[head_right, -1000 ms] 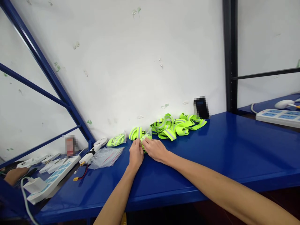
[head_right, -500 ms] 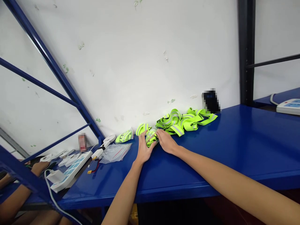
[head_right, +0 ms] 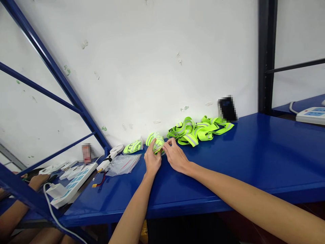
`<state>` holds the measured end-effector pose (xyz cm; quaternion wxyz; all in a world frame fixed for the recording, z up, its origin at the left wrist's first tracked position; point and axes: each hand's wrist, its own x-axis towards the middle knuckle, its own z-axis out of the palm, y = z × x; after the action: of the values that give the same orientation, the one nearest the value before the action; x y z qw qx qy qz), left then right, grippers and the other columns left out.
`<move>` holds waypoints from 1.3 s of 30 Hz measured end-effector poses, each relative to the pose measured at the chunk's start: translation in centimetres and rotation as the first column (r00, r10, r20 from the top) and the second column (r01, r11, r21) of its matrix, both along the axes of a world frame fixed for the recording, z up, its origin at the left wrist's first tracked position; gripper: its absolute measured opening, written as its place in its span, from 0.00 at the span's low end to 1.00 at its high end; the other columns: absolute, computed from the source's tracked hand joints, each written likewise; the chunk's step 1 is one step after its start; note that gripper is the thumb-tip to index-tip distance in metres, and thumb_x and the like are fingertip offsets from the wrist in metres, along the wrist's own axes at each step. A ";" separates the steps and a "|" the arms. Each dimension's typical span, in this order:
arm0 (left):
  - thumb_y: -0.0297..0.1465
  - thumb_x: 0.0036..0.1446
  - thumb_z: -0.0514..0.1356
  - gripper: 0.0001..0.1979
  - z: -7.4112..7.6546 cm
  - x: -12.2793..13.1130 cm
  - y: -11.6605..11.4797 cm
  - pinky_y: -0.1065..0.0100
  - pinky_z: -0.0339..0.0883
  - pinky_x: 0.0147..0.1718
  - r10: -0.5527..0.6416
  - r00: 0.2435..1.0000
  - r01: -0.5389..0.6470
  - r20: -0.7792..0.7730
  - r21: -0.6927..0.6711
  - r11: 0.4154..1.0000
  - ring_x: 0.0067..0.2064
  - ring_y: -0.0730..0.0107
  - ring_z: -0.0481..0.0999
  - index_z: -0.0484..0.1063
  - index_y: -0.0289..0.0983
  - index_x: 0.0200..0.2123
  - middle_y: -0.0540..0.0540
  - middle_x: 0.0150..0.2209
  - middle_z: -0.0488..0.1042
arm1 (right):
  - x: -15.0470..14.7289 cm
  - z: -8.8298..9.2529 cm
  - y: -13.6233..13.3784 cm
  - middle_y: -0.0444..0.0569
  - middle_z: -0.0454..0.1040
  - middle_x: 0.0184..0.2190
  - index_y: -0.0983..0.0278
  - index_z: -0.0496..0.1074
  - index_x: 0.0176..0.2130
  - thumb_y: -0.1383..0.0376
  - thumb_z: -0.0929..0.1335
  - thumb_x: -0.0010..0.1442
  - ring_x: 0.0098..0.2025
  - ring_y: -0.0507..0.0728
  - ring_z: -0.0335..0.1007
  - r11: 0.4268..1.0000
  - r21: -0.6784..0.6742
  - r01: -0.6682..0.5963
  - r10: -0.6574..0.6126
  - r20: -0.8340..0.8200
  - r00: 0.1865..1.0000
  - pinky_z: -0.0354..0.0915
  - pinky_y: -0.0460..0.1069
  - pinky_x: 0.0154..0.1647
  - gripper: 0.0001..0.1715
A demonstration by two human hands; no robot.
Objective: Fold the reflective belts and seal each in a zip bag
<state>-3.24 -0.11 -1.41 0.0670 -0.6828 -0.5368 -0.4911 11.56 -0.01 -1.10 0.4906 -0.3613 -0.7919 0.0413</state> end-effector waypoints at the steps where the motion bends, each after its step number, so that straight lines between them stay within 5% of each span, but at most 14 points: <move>1: 0.26 0.55 0.56 0.28 0.1 0.0 -0.1 0.63 0.62 0.56 0.026 1.000 -0.026 0.008 0.003 1.000 0.57 0.60 0.69 0.61 0.39 0.61 0.42 0.58 0.69 | -0.1 0.0 -0.2 0.54 0.61 0.43 0.63 0.65 0.40 0.63 0.54 0.69 0.40 0.58 0.68 0.999 0.002 -0.035 0.035 -0.008 0.999 0.67 0.55 0.44 0.15; 6: 0.23 0.52 0.56 0.32 0.4 0.2 -0.2 0.64 0.65 0.53 0.131 0.989 -0.132 0.063 0.004 0.991 0.57 0.59 0.70 0.60 0.40 0.61 0.43 0.58 0.68 | 0.0 0.2 -0.9 0.55 0.62 0.49 0.62 0.66 0.40 0.64 0.55 0.68 0.42 0.57 0.69 0.984 0.001 -0.177 0.177 -0.061 0.982 0.67 0.54 0.46 0.14; 12: 0.26 0.52 0.58 0.29 0.4 0.0 0.2 0.60 0.64 0.54 0.102 0.991 -0.103 0.086 0.010 0.995 0.56 0.57 0.70 0.63 0.40 0.59 0.41 0.56 0.70 | 0.1 0.0 -0.4 0.54 0.65 0.50 0.62 0.65 0.35 0.62 0.57 0.67 0.50 0.58 0.66 0.961 -0.028 -0.275 0.266 -0.179 0.947 0.62 0.55 0.53 0.13; 15: 0.32 0.53 0.61 0.25 0.5 0.1 -0.2 0.59 0.62 0.56 -0.030 0.999 0.028 0.042 0.043 0.999 0.56 0.57 0.70 0.67 0.40 0.55 0.41 0.54 0.71 | -0.2 -0.7 1.1 0.51 0.70 0.40 0.61 0.63 0.34 0.58 0.57 0.66 0.46 0.58 0.67 0.946 -0.194 -0.259 0.150 -0.447 0.882 0.65 0.54 0.49 0.14; 18: 0.38 0.56 0.58 0.21 0.9 0.2 -0.8 0.61 0.65 0.50 -0.212 0.977 0.209 0.020 0.080 0.975 0.50 0.60 0.72 0.69 0.40 0.52 0.42 0.49 0.73 | 0.0 -1.6 3.1 0.46 0.69 0.29 0.60 0.61 0.30 0.54 0.58 0.63 0.36 0.57 0.67 0.881 -0.384 -0.278 -0.079 -0.698 0.712 0.67 0.50 0.38 0.15; 22: 0.38 0.63 0.47 0.18 0.9 -0.4 -0.7 0.65 0.66 0.40 -0.137 0.966 0.105 0.218 0.150 0.983 0.38 0.65 0.74 0.70 0.36 0.46 0.43 0.39 0.74 | 0.9 -1.9 4.6 0.42 0.64 0.23 0.60 0.57 0.25 0.56 0.63 0.56 0.29 0.54 0.63 0.814 -0.438 -0.381 -0.196 -0.825 0.530 0.64 0.47 0.31 0.14; 28: 0.38 0.62 0.48 0.18 -0.2 -2.1 0.9 0.59 0.60 0.52 0.125 0.990 -0.108 0.066 -0.219 0.970 0.50 0.58 0.71 0.71 0.39 0.48 0.40 0.47 0.73 | 2.0 -0.7 4.2 0.42 0.69 0.29 0.61 0.60 0.29 0.65 0.65 0.51 0.31 0.52 0.69 0.484 -0.497 -0.721 -0.032 -0.833 0.553 0.67 0.48 0.34 0.06; 31: 0.40 0.63 0.45 0.20 -0.6 -2.4 1.3 0.59 0.60 0.51 0.159 0.982 -0.110 0.101 -0.376 0.920 0.52 0.57 0.70 0.70 0.39 0.50 0.40 0.49 0.73 | 2.8 -0.2 3.9 0.40 0.73 0.33 0.59 0.59 0.35 0.69 0.67 0.49 0.33 0.51 0.73 0.348 -0.555 -0.755 0.063 -0.790 0.610 0.69 0.50 0.41 0.14; 39: 0.40 0.63 0.45 0.20 -0.7 -2.1 1.4 0.59 0.60 0.50 0.036 0.986 0.006 0.162 -0.252 0.968 0.48 0.58 0.71 0.74 0.39 0.43 0.41 0.43 0.76 | 3.5 -0.2 4.3 0.54 0.77 0.38 0.63 0.62 0.48 0.58 0.70 0.58 0.36 0.59 0.79 0.145 -0.681 -0.718 0.138 -0.705 0.696 0.74 0.54 0.39 0.22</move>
<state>-5.35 1.25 -2.12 -0.0610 -0.6384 -0.6037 -0.4736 15.10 4.27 -1.25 0.3257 -0.2959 -0.5274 0.7267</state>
